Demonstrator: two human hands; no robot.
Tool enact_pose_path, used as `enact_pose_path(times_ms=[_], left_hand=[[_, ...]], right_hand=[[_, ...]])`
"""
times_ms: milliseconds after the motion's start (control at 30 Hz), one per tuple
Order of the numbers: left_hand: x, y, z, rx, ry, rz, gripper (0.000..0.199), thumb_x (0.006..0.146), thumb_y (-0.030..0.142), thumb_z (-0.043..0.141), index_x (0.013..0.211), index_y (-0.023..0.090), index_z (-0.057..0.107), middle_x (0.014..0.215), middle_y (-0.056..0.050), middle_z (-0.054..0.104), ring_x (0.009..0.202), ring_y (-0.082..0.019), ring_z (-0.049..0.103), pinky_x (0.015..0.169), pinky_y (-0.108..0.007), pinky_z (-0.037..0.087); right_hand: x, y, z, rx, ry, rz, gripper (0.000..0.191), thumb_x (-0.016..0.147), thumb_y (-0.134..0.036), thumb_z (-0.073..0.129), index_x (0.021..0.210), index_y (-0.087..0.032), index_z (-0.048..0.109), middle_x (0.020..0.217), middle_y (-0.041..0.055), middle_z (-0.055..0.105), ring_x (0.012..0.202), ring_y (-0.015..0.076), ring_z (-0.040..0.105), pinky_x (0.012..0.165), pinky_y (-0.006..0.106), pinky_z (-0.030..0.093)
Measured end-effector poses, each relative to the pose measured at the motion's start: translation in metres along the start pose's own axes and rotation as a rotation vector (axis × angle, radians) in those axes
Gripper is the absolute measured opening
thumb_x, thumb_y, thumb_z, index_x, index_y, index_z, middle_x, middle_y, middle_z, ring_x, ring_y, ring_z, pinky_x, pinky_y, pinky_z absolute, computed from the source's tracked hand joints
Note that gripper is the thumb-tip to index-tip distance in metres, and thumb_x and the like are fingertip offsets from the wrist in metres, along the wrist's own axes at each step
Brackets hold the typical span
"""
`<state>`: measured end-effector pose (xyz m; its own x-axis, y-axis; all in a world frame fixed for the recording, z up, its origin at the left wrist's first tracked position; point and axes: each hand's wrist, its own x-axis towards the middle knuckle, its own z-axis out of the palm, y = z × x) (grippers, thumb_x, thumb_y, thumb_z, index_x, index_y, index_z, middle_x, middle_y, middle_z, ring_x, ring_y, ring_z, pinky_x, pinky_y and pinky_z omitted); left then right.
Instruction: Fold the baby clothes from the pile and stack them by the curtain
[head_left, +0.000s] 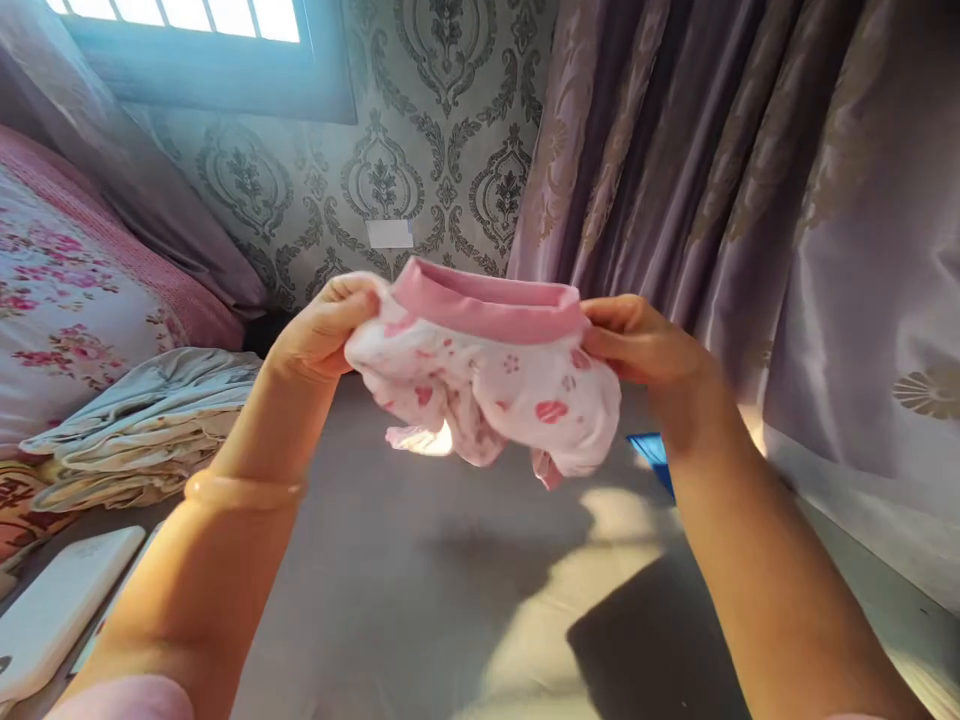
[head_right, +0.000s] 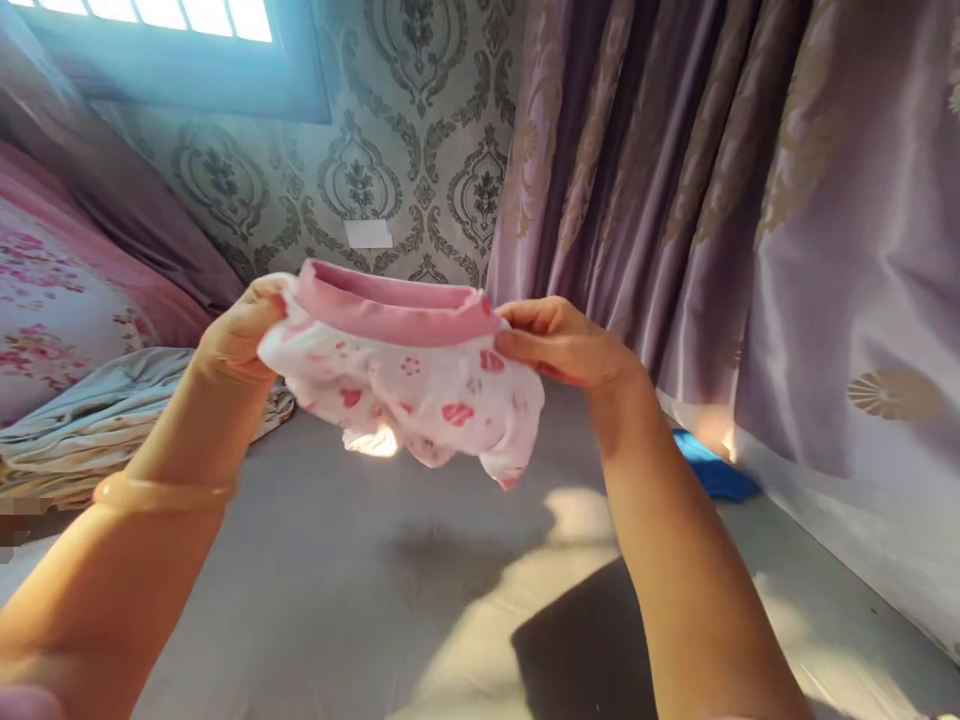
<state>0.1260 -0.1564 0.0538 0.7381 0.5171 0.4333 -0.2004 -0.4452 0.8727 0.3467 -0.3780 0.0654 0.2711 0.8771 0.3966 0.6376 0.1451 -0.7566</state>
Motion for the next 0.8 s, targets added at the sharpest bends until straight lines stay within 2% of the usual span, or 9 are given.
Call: enact_pose_path(times_ms=[67,133,233,367,467,533,633,733,800], left_hand=[[0.003,-0.003,0.002,0.12,-0.064,-0.08,0.027,0.065,0.04,0.078,0.075,0.017,0.071,0.063,0.0,0.064,0.063,-0.016,0.061,0.053,-0.025,0.046],[0.005,-0.004,0.004,0.128,-0.032,-0.117,0.027,0.064,0.041,0.077,0.076,0.017,0.071,0.063,-0.001,0.064,0.063,-0.017,0.062,0.055,-0.026,0.048],[0.005,-0.004,0.005,0.012,0.057,-0.017,0.029,0.072,0.047,0.068,0.081,0.02,0.071,0.068,-0.001,0.066,0.065,-0.017,0.062,0.058,-0.027,0.05],[0.008,-0.008,0.009,0.27,0.045,0.035,0.022,0.068,0.039,0.072,0.071,0.017,0.071,0.061,-0.001,0.062,0.066,-0.017,0.062,0.055,-0.022,0.046],[0.012,-0.015,0.011,0.233,0.111,0.097,0.027,0.075,0.042,0.066,0.082,0.018,0.074,0.067,-0.001,0.065,0.067,-0.016,0.062,0.056,-0.023,0.046],[0.012,-0.018,0.011,0.19,0.057,0.078,0.028,0.075,0.043,0.066,0.085,0.018,0.074,0.07,-0.002,0.067,0.066,-0.015,0.062,0.058,-0.024,0.047],[0.01,-0.022,0.009,0.288,-0.055,0.014,0.024,0.066,0.04,0.075,0.074,0.017,0.074,0.061,-0.001,0.064,0.062,-0.015,0.06,0.055,-0.023,0.046],[0.01,-0.028,0.007,0.225,-0.022,0.066,0.034,0.074,0.048,0.066,0.081,0.016,0.074,0.065,-0.002,0.066,0.061,-0.015,0.06,0.055,-0.024,0.045],[0.014,-0.034,0.006,0.251,0.046,0.111,0.039,0.08,0.05,0.058,0.086,0.015,0.074,0.07,-0.003,0.067,0.063,-0.015,0.06,0.057,-0.024,0.046]], right_hand=[[0.003,0.0,0.0,-0.033,0.038,0.013,0.03,0.07,-0.047,0.078,0.079,-0.019,0.074,0.072,0.0019,0.07,0.075,0.0207,0.066,0.058,0.028,0.05],[0.004,0.001,-0.001,-0.062,0.062,0.021,0.028,0.069,-0.045,0.079,0.077,-0.019,0.074,0.07,0.0019,0.069,0.074,0.0205,0.066,0.058,0.027,0.049],[0.006,0.004,-0.002,-0.049,0.044,0.032,0.027,0.073,-0.046,0.077,0.079,-0.02,0.074,0.072,0.0025,0.07,0.075,0.0203,0.066,0.059,0.028,0.05],[0.01,0.012,0.003,-0.157,0.077,0.024,0.027,0.07,-0.046,0.078,0.071,-0.02,0.072,0.068,0.0011,0.068,0.077,0.0212,0.066,0.06,0.026,0.048],[0.012,0.017,0.006,-0.096,0.029,0.002,0.032,0.071,-0.05,0.076,0.076,-0.019,0.072,0.07,0.0013,0.069,0.078,0.0211,0.066,0.062,0.028,0.049],[0.014,0.021,0.006,-0.063,0.024,0.008,0.032,0.07,-0.05,0.077,0.076,-0.019,0.072,0.07,0.002,0.069,0.077,0.0214,0.066,0.061,0.028,0.049],[0.016,0.026,0.004,-0.117,0.076,0.022,0.029,0.07,-0.048,0.078,0.069,-0.02,0.07,0.066,0.0019,0.067,0.076,0.021,0.065,0.061,0.028,0.048],[0.02,0.034,0.003,-0.091,0.003,-0.003,0.035,0.072,-0.054,0.073,0.075,-0.02,0.071,0.072,0.0023,0.069,0.074,0.0193,0.064,0.061,0.028,0.048],[0.025,0.042,0.003,-0.109,0.025,-0.029,0.041,0.072,-0.059,0.071,0.076,-0.019,0.071,0.071,0.0024,0.068,0.07,0.0178,0.062,0.06,0.027,0.046]])
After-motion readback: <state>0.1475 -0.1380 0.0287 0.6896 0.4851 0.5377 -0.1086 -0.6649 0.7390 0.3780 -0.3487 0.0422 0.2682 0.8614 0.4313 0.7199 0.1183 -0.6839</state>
